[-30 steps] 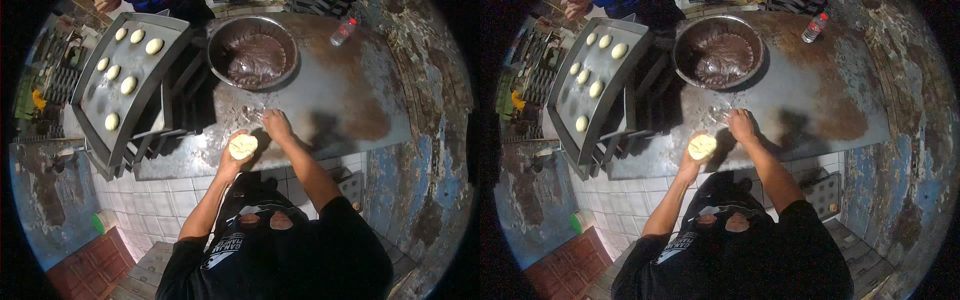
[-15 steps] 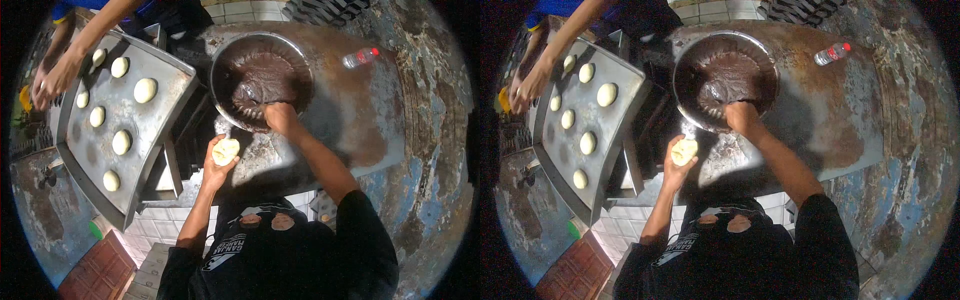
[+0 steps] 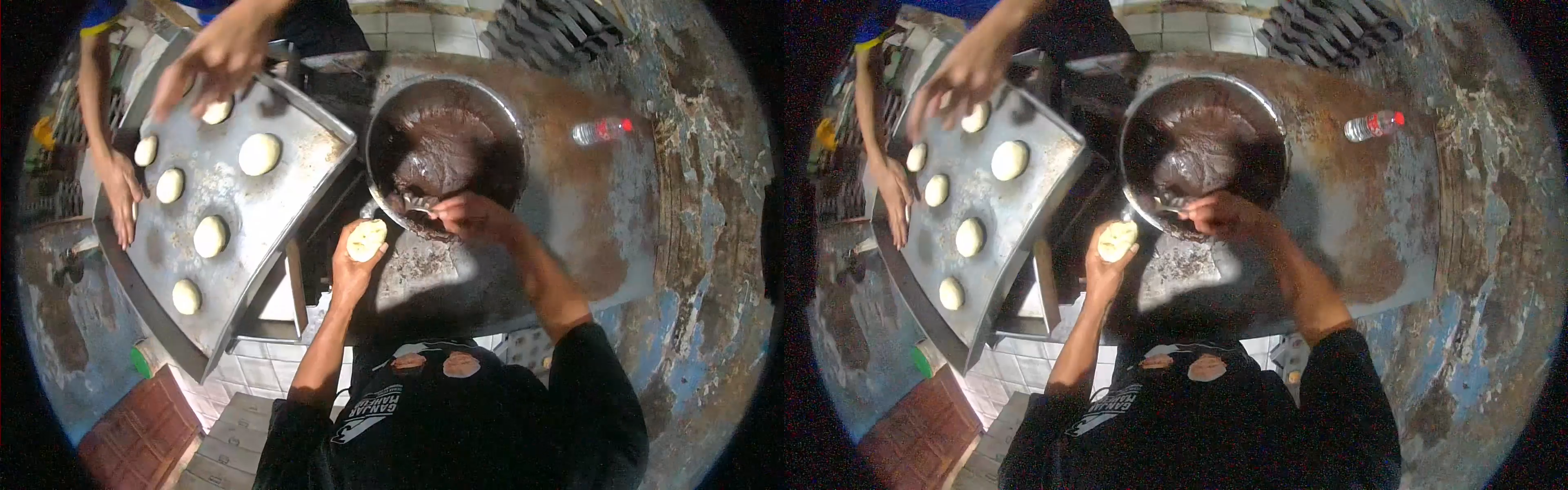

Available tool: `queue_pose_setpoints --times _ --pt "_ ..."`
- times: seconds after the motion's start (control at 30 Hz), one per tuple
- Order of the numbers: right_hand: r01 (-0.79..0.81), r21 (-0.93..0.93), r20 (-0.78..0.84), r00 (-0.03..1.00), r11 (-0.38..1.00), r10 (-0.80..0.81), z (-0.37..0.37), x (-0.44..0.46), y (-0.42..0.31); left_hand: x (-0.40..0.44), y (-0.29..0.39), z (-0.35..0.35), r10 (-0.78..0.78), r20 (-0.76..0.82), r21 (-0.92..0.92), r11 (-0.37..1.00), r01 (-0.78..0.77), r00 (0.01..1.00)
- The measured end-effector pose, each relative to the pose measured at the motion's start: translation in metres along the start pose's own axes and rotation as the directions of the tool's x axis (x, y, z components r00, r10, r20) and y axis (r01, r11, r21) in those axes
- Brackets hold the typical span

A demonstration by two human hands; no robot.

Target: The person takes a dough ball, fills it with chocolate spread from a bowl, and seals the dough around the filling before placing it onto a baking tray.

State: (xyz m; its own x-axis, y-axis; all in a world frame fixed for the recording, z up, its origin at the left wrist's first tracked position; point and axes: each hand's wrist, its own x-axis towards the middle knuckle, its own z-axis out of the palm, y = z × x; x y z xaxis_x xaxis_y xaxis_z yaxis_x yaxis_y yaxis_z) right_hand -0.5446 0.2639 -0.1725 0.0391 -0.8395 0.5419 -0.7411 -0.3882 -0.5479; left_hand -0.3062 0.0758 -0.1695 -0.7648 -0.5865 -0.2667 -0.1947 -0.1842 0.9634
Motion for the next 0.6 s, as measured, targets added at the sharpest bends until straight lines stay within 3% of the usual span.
queue_pose_setpoints --times 0.03,0.07,0.1,0.13,0.17,0.2,0.23,0.27,0.3,0.33,0.4,0.43,0.47,0.53,0.6 --pt "-0.458 0.532 0.124 0.874 0.712 0.470 -0.006 0.001 -0.019 0.001 0.005 0.003 0.052 -0.021 0.096 0.994 -0.050 0.998" --pt "-0.667 0.653 0.322 0.673 0.358 0.666 0.002 0.000 -0.032 0.000 0.009 0.006 0.100 -0.040 0.194 0.977 -0.091 0.994" --pt "-0.720 0.691 0.482 0.392 -0.065 0.783 0.010 -0.002 -0.046 -0.001 0.012 0.011 0.130 -0.044 0.228 0.967 -0.117 0.991" --pt "-0.729 0.683 0.485 0.406 -0.046 0.775 0.021 0.005 -0.065 -0.002 0.015 0.019 0.123 -0.056 0.223 0.969 -0.108 0.991" --pt "-0.787 0.392 0.141 0.563 0.477 0.814 0.036 0.014 -0.089 -0.003 0.013 0.028 0.146 -0.071 0.264 0.957 -0.122 0.987" --pt "-0.637 -0.112 -0.129 0.770 0.763 0.624 0.049 0.019 -0.113 -0.004 0.009 0.036 0.165 -0.085 0.303 0.944 -0.133 0.983" --pt "-0.687 -0.161 -0.136 0.727 0.709 0.673 0.063 0.019 -0.141 -0.007 0.006 0.041 0.284 -0.042 0.384 0.890 -0.247 0.958" --pt "-0.736 -0.207 -0.151 0.675 0.644 0.722 0.074 0.015 -0.168 -0.013 0.010 0.048 0.218 -0.048 0.420 0.890 -0.178 0.975" --pt "-0.655 -0.346 -0.236 0.754 0.672 0.613 0.084 0.007 -0.181 -0.023 0.009 0.047 0.220 0.014 0.583 0.790 -0.187 0.975" --pt "-0.645 -0.352 -0.234 0.762 0.679 0.603 0.083 -0.005 -0.192 -0.031 0.007 0.043 0.213 0.073 0.724 0.660 -0.199 0.974" --pt "-0.634 -0.427 -0.078 0.736 0.645 0.672 0.075 -0.032 -0.214 -0.047 -0.011 0.038 0.113 -0.025 0.677 0.733 -0.066 0.993" --pt "-0.661 -0.403 -0.032 0.701 0.633 0.712 0.074 -0.045 -0.220 -0.050 -0.022 0.032 0.051 -0.120 0.622 0.783 0.035 0.991" --pt "-0.663 -0.402 -0.038 0.701 0.632 0.712 0.081 -0.067 -0.215 -0.055 -0.034 0.028 0.049 -0.151 0.539 0.841 0.041 0.987" --pt "-0.602 -0.422 -0.241 0.796 0.678 0.556 0.090 -0.089 -0.201 -0.074 -0.049 0.027 0.026 0.026 0.195 0.980 -0.030 0.999" --pt "-0.593 -0.391 -0.242 0.804 0.703 0.543 0.078 -0.077 -0.199 -0.105 -0.046 0.039 -0.050 0.220 -0.006 0.999 0.053 0.974"
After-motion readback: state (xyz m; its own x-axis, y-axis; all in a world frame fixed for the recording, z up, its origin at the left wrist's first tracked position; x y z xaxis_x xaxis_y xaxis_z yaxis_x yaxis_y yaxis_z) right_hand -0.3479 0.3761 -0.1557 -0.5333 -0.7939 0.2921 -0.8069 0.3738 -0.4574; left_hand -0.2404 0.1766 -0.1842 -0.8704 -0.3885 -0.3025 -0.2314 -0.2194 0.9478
